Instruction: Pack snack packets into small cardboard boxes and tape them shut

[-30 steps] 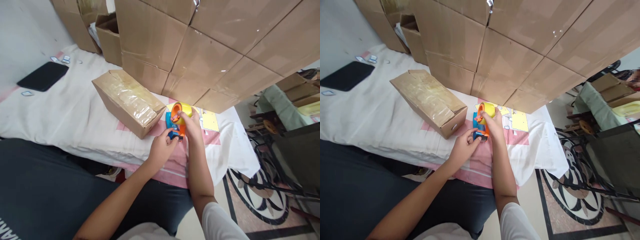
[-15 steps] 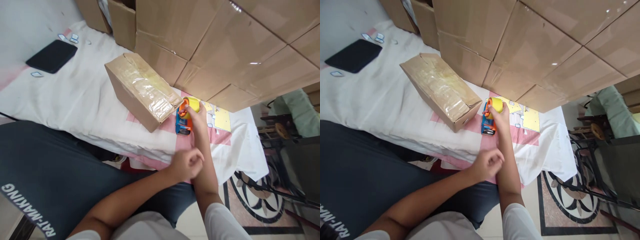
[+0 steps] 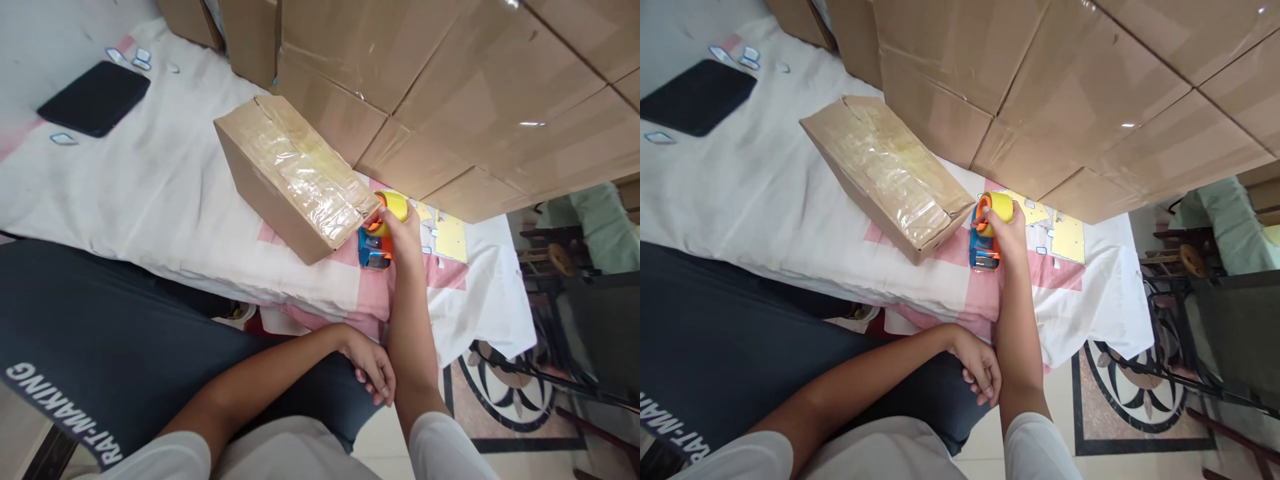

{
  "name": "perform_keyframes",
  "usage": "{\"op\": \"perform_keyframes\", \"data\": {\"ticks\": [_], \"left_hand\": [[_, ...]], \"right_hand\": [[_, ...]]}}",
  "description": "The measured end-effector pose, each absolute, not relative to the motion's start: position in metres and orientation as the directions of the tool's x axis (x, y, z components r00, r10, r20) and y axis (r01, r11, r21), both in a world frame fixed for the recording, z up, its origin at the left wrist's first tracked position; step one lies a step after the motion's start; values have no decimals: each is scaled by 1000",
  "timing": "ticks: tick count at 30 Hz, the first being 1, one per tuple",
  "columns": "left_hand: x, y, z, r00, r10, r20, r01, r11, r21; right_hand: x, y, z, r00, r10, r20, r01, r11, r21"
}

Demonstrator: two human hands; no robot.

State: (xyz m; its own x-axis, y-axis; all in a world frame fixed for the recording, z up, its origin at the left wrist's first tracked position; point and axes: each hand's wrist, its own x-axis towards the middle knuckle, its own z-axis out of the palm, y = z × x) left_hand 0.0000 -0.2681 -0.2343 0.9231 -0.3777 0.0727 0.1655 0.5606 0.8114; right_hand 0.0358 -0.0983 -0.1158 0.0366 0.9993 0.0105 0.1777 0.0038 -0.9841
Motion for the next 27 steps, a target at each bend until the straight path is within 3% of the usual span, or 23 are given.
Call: {"op": "perform_keyframes", "data": {"ticks": [27], "left_hand": [[6, -269, -254, 901, -431, 53, 245, 606, 757]], "right_hand": [[33, -98, -116, 42, 998, 53, 173, 45, -984]]}}
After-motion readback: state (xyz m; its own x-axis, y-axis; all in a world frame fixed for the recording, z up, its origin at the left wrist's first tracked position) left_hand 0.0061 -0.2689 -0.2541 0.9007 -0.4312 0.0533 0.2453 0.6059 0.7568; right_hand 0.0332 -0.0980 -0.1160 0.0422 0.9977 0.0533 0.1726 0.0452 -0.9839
